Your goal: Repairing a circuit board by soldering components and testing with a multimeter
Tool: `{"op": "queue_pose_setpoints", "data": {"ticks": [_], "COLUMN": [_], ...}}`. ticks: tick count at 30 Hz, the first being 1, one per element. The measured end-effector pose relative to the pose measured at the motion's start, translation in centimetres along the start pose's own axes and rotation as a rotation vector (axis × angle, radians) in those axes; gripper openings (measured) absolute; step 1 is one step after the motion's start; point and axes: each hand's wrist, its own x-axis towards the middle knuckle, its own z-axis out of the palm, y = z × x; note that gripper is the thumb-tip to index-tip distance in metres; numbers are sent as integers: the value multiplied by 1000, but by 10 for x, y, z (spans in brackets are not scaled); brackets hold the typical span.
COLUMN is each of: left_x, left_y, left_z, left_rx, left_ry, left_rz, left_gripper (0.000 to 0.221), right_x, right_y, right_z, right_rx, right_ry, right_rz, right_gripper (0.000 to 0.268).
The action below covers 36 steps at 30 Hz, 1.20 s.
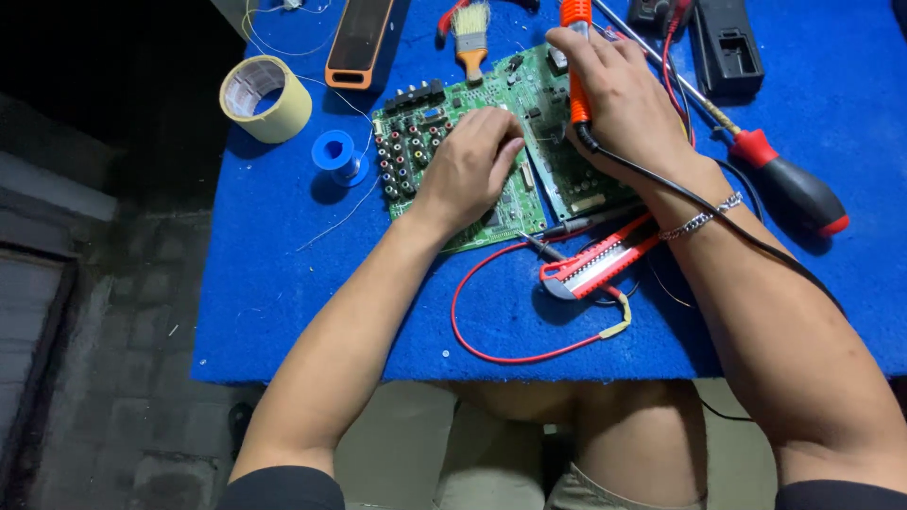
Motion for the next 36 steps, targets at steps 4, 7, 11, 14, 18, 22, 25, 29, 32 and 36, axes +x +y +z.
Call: {"op": "queue_pose_setpoints", "data": {"ticks": [4,7,11,14,18,22,25,29,32,36], "left_x": [1,2,4,8,5,5,4,37,73,101], "left_y": [0,-6,-12,2,17,19,26,29,-26,-109], "left_z": [-1,-2,-15,-47,-78,-57,-32,-40,-25,8], "left_rx": [5,-8,-38,-83,-282,-109,-45,96,340,446], "left_ry": [6,46,189,332,424,231,-171,-244,-343,-378], "left_rz": [17,50,23,-34,-160,1,26,-325,-676,-913], "left_gripper": [9,9,2,7,13,7,6,20,42,31], "right_x": [-2,-1,-3,-1,1,-1,-1,2,-1,-1], "right_y": [3,5,7,3,0,9,14,16,16,18], "right_z": [3,6,9,4,3,6,7,8,4,7], "right_rx": [-8,-24,-30,-17,-10,-47,-54,-66,-69,-34], "right_ry": [-28,0,54,38,-14,58,88,132,121,133], "right_rz": [54,56,65,61,117,62,55,88,86,84], "right_gripper": [88,92,88,88,85,79,69,69,69,69]}}
